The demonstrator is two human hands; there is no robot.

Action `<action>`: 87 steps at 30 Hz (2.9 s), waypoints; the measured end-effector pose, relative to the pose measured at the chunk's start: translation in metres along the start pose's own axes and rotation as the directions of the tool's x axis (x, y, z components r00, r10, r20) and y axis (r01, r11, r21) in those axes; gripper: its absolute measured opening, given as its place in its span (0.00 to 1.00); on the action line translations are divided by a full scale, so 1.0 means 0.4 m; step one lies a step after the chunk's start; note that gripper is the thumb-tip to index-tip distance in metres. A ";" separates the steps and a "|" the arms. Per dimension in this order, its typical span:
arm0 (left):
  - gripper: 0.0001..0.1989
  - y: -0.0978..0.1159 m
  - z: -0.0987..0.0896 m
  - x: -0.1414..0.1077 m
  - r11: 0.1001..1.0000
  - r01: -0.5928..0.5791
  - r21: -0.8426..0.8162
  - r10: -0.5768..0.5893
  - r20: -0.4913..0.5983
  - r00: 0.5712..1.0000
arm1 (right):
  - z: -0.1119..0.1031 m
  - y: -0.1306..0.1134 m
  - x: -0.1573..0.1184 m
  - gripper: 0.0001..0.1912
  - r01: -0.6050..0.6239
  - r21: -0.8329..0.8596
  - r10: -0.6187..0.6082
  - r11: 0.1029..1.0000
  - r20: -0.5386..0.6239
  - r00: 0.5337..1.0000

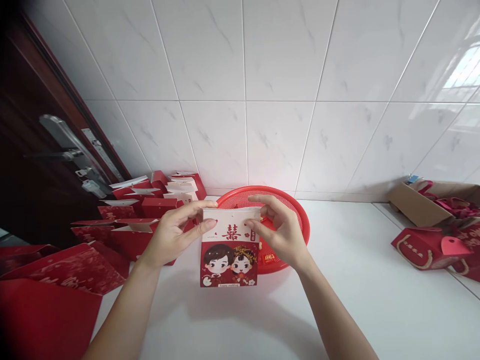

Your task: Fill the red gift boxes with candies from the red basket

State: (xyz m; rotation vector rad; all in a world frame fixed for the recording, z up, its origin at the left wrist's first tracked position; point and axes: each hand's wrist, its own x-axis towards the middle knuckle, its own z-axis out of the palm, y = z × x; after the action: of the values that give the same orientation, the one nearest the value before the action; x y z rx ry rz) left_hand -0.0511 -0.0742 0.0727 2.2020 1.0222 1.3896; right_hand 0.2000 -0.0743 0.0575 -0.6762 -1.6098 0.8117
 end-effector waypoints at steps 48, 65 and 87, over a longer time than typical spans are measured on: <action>0.16 -0.014 0.031 0.016 0.957 0.185 -0.225 -0.199 -0.039 0.979 | 0.009 0.011 0.012 0.17 -0.236 0.104 0.227 0.966 0.091 0.970; 0.16 -0.016 0.045 0.018 0.942 0.206 -0.265 -0.221 -0.030 0.975 | -0.029 0.010 0.018 0.18 -0.261 0.005 0.258 0.965 0.137 0.956; 0.19 -0.017 0.045 0.023 0.974 0.182 -0.136 -0.187 -0.031 0.982 | -0.024 0.008 0.020 0.20 -0.279 -0.015 0.280 0.960 0.051 0.959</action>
State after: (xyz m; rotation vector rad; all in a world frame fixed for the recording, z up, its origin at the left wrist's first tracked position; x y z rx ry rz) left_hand -0.0354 -0.0612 0.0659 1.9364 1.0860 1.3852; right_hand 0.2079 -0.0645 0.0606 -0.9087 -1.5855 1.0363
